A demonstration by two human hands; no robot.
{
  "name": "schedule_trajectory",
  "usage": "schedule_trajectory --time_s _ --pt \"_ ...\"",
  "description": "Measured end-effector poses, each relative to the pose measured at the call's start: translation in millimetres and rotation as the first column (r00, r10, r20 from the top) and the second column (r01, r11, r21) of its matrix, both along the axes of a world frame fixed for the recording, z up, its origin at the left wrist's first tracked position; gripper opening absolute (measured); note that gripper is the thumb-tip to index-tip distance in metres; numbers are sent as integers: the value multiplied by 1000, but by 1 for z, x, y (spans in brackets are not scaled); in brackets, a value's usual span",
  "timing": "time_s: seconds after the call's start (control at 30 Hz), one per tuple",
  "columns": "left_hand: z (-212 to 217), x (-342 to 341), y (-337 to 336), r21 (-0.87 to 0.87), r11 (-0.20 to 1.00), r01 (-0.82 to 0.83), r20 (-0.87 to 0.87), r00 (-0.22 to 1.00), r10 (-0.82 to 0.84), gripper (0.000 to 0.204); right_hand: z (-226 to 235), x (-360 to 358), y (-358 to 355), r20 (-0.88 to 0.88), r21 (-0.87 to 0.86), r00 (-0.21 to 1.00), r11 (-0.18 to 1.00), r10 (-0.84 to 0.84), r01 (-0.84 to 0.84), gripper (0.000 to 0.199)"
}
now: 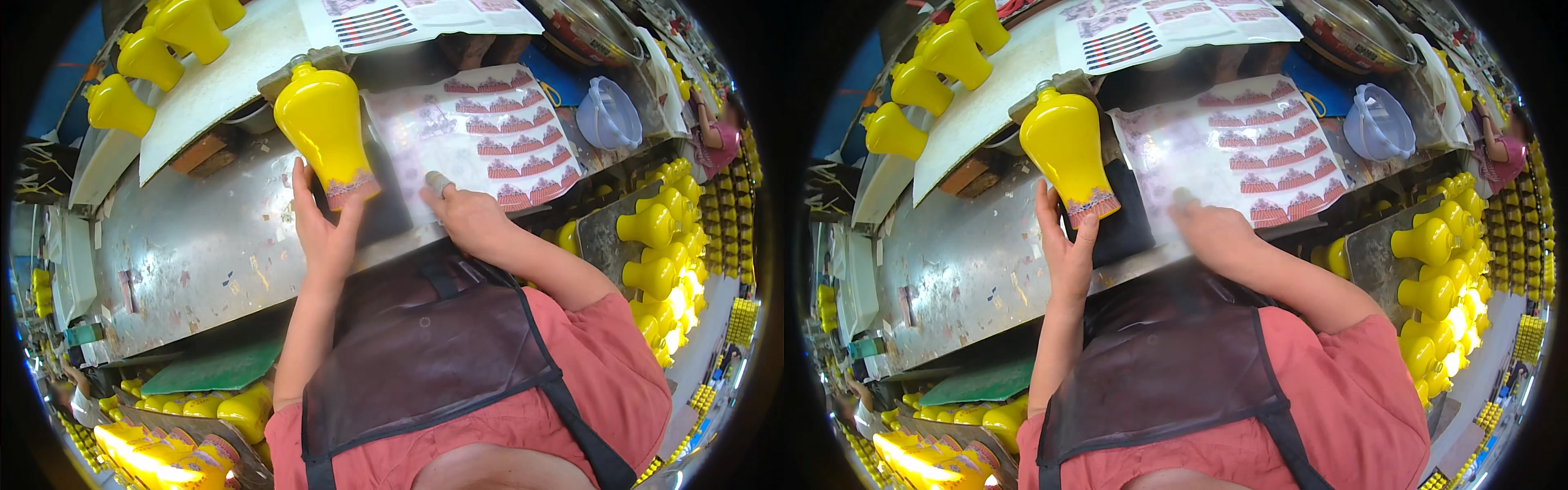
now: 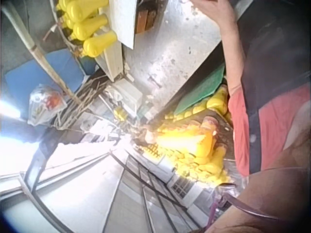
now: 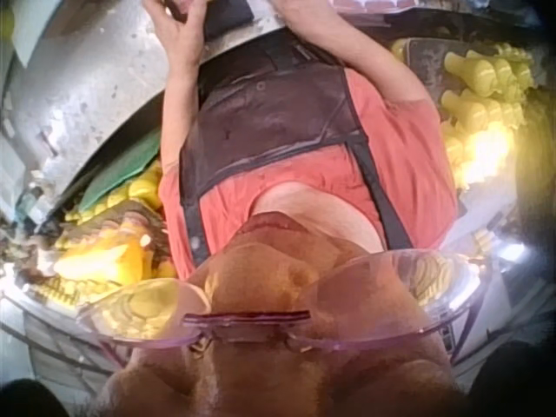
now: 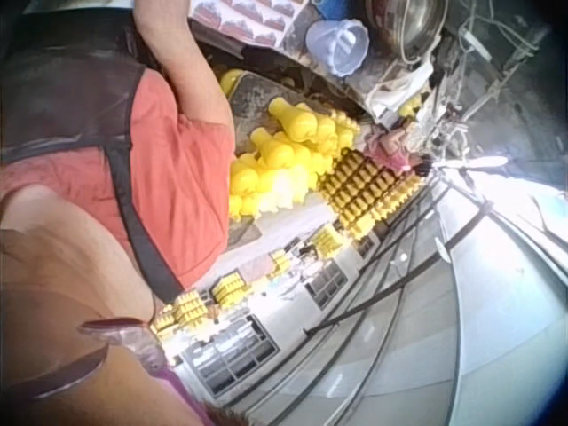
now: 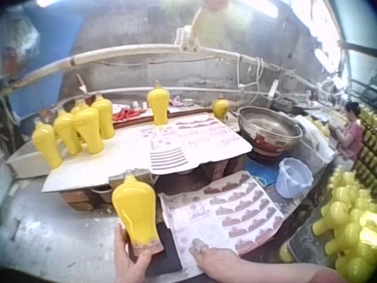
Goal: The person applies a printed label to a yellow plastic container, smoothing it with a small tool. The person then places the labeled container on a nearby rack with other identical containers.
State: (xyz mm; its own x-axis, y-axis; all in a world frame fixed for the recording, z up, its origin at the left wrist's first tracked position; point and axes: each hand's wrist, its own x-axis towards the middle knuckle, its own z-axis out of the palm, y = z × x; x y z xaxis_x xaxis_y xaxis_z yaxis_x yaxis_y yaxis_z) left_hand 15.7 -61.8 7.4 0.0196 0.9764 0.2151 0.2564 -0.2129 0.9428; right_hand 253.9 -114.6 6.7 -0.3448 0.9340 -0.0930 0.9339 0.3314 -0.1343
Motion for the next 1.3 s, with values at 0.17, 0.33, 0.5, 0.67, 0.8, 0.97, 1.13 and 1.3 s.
schedule_trajectory --time_s 0.17,0.33,0.5,0.67,0.8,0.97,1.13,1.3 --pt "-4 -3 -2 19 997 77 -6 997 -77 88 8 11 2 130 22 983 992 -129 128 50" --pt "-15 -3 -2 78 997 22 -55 998 -18 88 16 12 8 42 11 987 988 -154 153 47" --pt "-20 -4 -4 77 997 10 -61 998 -5 88 3 -13 30 -24 22 999 999 -45 45 53" --pt "-17 -5 -6 89 996 17 -71 997 -11 88 6 3 11 28 -24 1000 1000 -5 5 56" --pt "-17 -4 -6 87 996 4 -62 998 2 87 16 25 -13 101 -97 995 995 -11 20 55" --pt "-16 -1 -6 84 996 36 4 999 -37 84 9 8 -15 35 1 994 994 -107 107 57" --pt "-13 -2 -4 118 993 19 -26 1000 -16 85 0 8 -31 34 -49 997 996 -71 73 68" --pt "-9 4 -5 155 987 -27 -118 992 46 89 -14 32 -43 44 194 993 974 112 -119 63"
